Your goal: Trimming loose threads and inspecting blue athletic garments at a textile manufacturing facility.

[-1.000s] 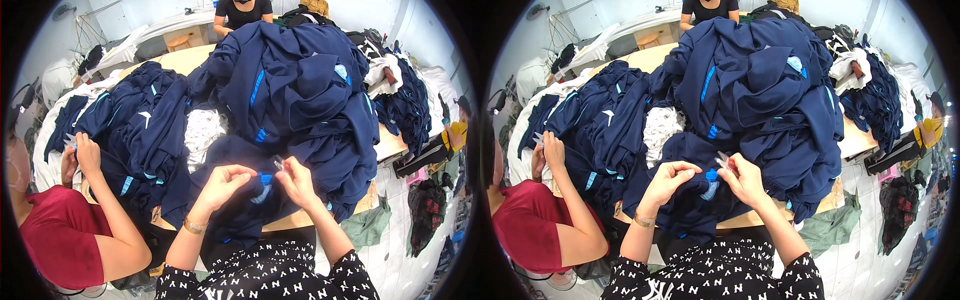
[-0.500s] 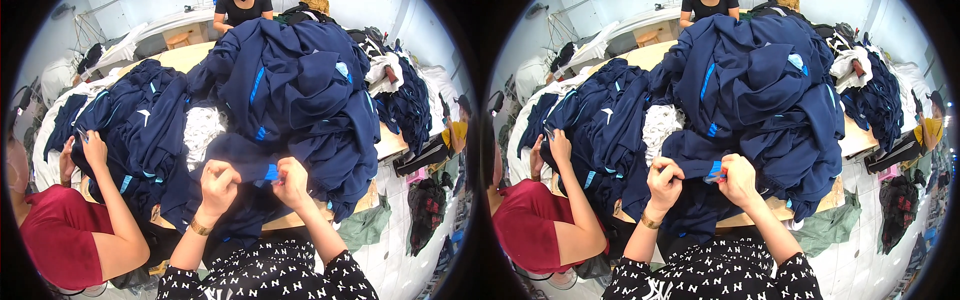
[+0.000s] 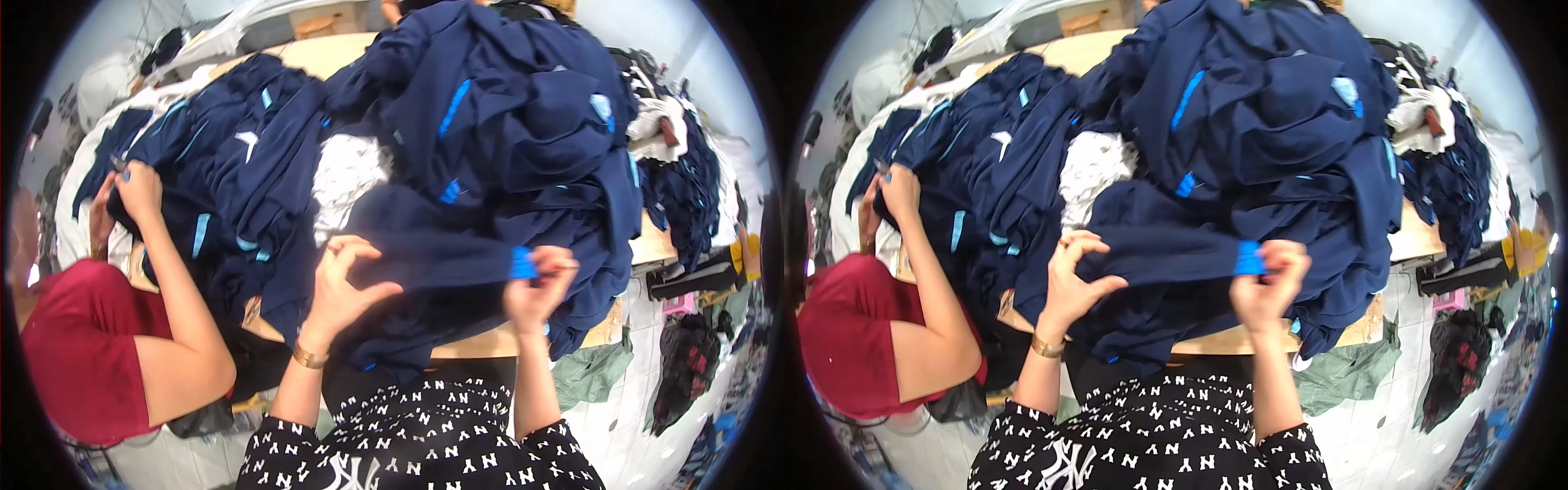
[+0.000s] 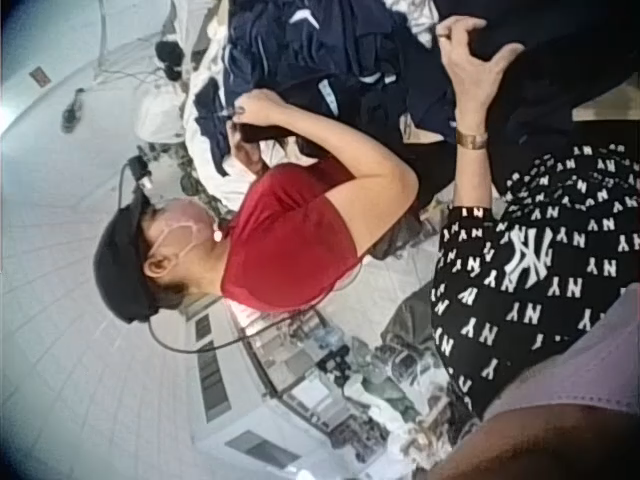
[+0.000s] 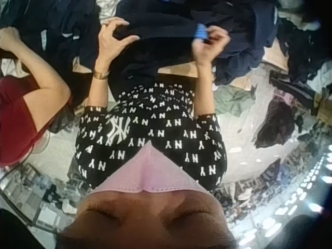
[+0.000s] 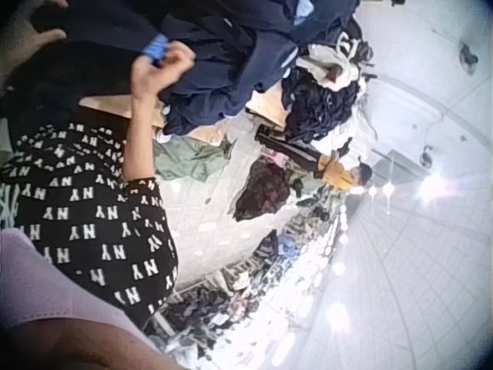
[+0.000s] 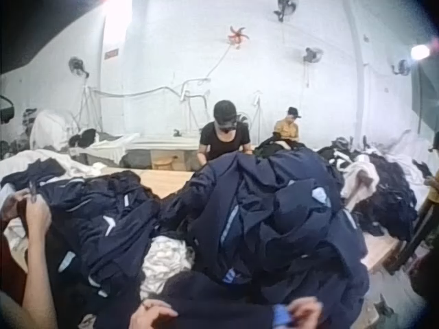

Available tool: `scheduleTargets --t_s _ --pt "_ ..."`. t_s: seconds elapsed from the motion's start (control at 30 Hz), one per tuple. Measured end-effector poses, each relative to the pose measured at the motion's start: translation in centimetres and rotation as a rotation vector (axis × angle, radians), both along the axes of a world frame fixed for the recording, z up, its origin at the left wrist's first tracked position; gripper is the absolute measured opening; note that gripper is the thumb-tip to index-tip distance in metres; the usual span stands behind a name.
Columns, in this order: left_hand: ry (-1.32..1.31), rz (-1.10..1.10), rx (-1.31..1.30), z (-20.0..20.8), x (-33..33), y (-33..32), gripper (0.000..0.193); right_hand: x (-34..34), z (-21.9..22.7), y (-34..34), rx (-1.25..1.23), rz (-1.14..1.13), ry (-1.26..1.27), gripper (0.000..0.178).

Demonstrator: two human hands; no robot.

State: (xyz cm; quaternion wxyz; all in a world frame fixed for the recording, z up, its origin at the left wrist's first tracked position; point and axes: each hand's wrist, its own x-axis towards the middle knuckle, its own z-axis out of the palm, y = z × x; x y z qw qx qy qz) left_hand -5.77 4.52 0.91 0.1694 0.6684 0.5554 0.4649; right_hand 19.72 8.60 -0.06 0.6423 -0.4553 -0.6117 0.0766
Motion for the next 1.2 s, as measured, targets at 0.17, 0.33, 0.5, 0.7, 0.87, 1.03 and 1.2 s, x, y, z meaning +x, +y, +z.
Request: scheduleTargets --t_s 0.17,0.33,0.5,0.7,0.87,1.03,1.2 --pt "-0.038 0.340 -0.230 -2.6 -5.2 -3.2 0.017 8.2 2.6 0.1 -0.070 -0.203 -0.063 0.027" --pt "0.101 0.507 -0.398 -6.3 -7.9 -7.9 0.020 11.6 5.0 -2.5 -0.630 0.028 -0.169 0.035" --pt "0.149 0.540 -0.877 -7.0 -6.9 -9.9 0.050 9.3 5.0 -2.9 -0.647 0.122 -0.190 0.031" --pt "-0.202 0.075 -1.273 -8.6 -2.6 -11.3 0.046 7.3 5.7 -2.8 -0.670 0.225 -0.188 0.027" --pt "-0.608 0.283 -0.670 -9.6 0.9 -12.2 0.022 3.9 4.4 -4.3 -0.648 0.397 -0.538 0.028" --pt "-1.334 0.170 -0.434 -6.9 2.7 -11.1 0.009 -2.2 1.4 -7.7 -0.772 1.205 0.298 0.038" --pt "-1.827 -0.291 -0.396 -4.0 5.8 -10.8 0.021 -7.1 -1.4 -8.7 -0.500 0.801 -0.192 0.040"
